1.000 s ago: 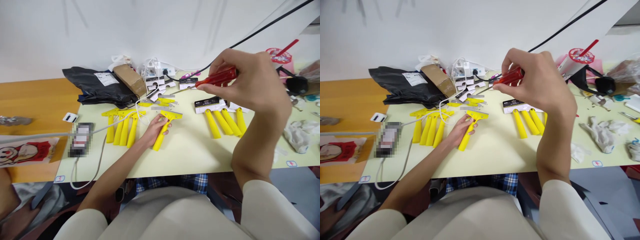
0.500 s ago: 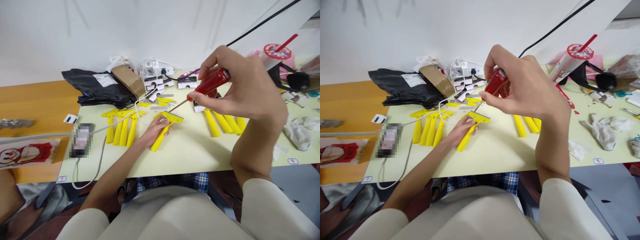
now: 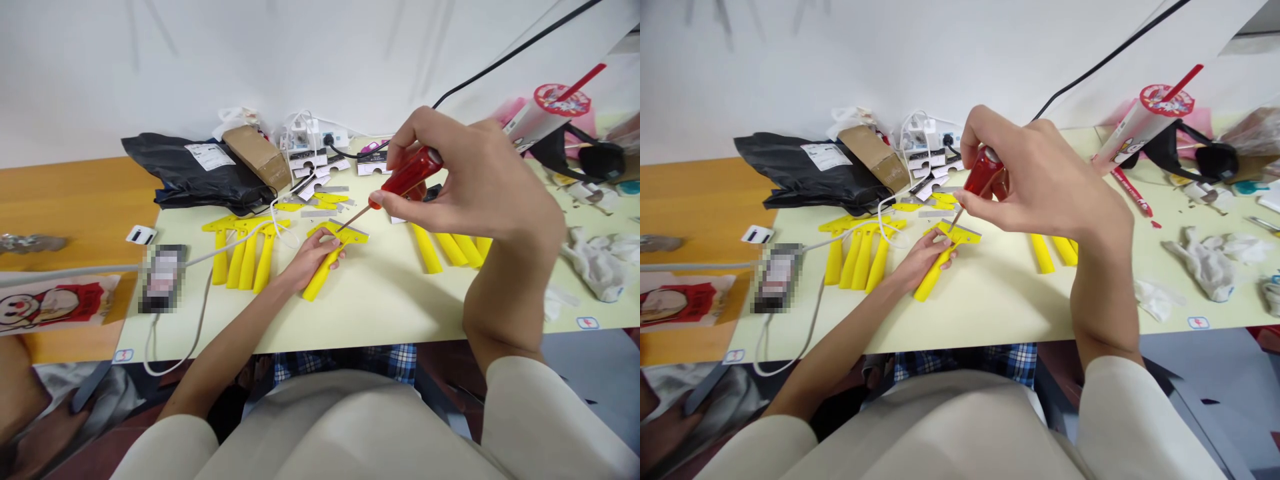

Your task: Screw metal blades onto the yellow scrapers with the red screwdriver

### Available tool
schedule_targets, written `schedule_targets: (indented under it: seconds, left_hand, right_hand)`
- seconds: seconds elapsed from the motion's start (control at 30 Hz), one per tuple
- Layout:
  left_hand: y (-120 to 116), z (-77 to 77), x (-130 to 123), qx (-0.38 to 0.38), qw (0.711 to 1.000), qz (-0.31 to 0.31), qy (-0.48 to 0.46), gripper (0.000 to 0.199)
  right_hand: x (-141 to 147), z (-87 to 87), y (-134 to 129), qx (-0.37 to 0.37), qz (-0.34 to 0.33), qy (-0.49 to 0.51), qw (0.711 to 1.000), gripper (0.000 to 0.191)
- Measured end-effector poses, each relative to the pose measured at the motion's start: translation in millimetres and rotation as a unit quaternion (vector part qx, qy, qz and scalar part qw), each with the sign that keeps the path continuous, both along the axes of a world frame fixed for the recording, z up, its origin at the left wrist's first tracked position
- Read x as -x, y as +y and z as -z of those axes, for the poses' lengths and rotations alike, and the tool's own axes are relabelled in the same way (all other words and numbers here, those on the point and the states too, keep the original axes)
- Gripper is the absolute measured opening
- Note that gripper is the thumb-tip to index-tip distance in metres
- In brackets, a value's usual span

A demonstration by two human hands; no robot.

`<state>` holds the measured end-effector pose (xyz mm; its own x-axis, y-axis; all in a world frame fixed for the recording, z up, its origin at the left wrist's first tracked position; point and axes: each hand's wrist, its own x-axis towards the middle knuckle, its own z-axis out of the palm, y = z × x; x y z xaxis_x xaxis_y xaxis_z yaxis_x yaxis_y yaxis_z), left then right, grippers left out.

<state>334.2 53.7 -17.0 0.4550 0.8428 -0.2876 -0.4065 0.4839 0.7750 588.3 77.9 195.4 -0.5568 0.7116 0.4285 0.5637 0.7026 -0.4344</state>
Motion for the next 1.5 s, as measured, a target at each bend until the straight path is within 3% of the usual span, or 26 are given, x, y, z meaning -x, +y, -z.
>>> schedule_targets:
  seconds: [0.83,1.5]
  left_hand:
    - [-0.6,1.9,0.1,-0.016,1.000,0.006,0.013,0.047]
    - [-1.2,1.3,-0.4,-0.014,1.000,0.007,0.017,0.050]
  right_hand:
    - [1.3,-3.7,-5.0,0.013,0.052,-0.013,0.998,0.021]
    - [3.1,-0.1,-2.0,-0.049,0.046,-0.006,0.998,0.026]
